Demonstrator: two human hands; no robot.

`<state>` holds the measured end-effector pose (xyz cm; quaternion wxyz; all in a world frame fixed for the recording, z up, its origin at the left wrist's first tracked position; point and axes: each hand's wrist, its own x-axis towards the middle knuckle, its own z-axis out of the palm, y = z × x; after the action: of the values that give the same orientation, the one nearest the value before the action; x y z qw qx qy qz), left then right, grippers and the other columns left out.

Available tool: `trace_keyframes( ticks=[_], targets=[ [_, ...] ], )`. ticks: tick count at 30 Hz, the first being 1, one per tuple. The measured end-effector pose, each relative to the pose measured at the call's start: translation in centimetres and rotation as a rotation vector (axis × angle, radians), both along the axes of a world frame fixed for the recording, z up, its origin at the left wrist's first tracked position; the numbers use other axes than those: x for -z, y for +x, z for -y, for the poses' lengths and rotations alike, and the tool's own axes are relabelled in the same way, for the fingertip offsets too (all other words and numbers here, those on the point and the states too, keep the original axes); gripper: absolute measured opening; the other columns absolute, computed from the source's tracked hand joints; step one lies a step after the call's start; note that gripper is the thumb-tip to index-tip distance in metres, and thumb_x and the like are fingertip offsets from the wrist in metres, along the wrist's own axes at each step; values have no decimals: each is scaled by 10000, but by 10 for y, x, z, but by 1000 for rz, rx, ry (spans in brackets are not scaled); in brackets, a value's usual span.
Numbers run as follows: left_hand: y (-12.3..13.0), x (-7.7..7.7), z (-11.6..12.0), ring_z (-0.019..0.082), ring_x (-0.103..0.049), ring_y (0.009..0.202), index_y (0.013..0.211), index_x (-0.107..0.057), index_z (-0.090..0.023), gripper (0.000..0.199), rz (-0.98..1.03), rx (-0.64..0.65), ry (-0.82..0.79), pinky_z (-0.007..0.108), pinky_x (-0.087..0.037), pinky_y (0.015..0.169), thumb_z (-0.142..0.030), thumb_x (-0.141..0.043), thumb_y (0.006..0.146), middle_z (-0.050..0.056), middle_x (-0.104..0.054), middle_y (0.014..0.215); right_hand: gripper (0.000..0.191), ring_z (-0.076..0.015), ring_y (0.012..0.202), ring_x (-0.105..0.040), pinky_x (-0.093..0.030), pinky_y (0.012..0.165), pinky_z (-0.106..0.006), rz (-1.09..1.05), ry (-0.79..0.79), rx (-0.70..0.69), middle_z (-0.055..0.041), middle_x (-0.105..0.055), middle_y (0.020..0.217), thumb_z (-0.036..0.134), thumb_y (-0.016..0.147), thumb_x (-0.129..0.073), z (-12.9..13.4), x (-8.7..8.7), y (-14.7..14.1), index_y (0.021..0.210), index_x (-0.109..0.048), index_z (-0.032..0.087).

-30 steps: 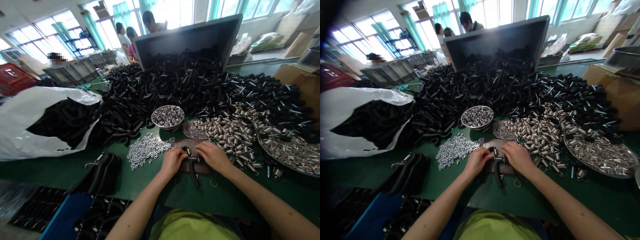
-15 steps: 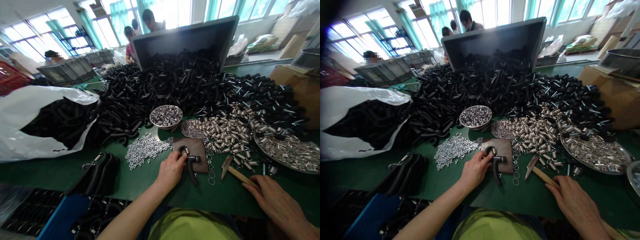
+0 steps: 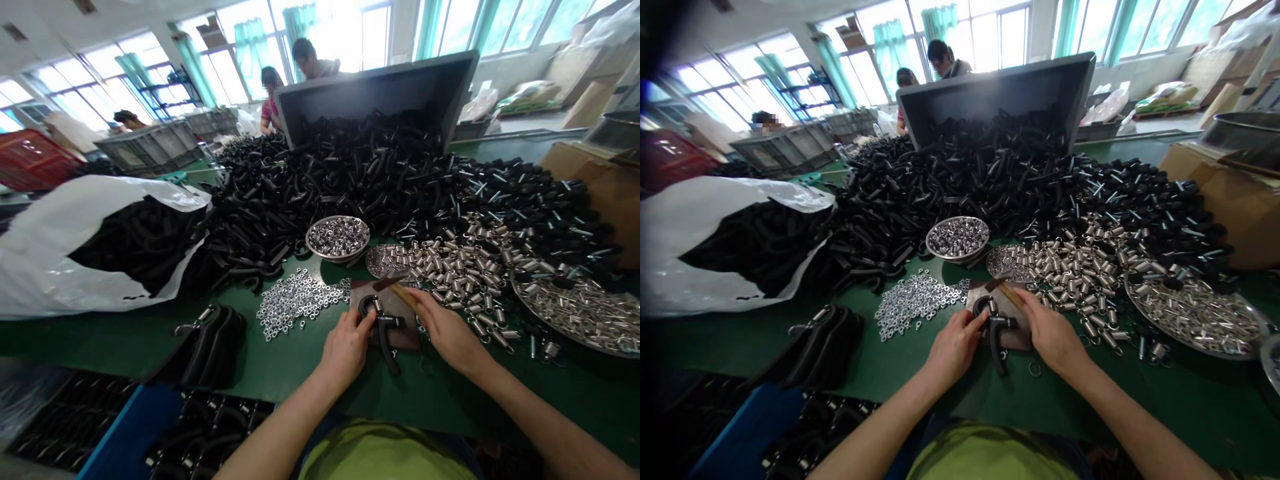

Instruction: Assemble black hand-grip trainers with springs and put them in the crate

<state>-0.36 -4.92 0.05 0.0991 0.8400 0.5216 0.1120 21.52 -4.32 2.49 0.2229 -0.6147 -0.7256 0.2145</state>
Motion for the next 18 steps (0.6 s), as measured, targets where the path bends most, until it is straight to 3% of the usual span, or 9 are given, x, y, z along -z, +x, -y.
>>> trace_keyframes(
  ticks=[4,8,13,18],
  targets=[
    [-4,6,-2,202,-515,936,1289,-457,-283,451,98,-9,-25,322,-483,790,-169,-448,852,76,-536,1067,380,-232,868,-669,-500,718,-326,35,-21,-36,-73,-694,1032,308,934,-288,-6,4,-4,1239,-505,246],
    [-8,14,-2,197,-544,938,1250,-500,-209,420,241,-56,-58,333,-473,857,-194,-491,831,83,-563,1058,414,-220,970,-645,-511,784,-342,16,63,-60,-79,-647,1152,246,925,-284,17,-2,-1,1309,-437,236],
    [-6,17,-3,208,-561,921,1219,-521,-176,422,273,-111,-52,344,-479,851,-169,-514,798,87,-587,1027,431,-238,937,-660,-535,776,-403,163,-6,-156,-50,-636,1178,195,899,-316,34,7,-1,1293,-466,285],
    [-6,18,-5,203,-562,928,1230,-515,-199,444,255,-102,-55,341,-474,853,-171,-529,787,82,-582,1036,395,-212,939,-662,-547,779,-363,61,99,-24,-45,-650,1155,263,925,-313,48,3,12,1292,-461,276]
  ],
)
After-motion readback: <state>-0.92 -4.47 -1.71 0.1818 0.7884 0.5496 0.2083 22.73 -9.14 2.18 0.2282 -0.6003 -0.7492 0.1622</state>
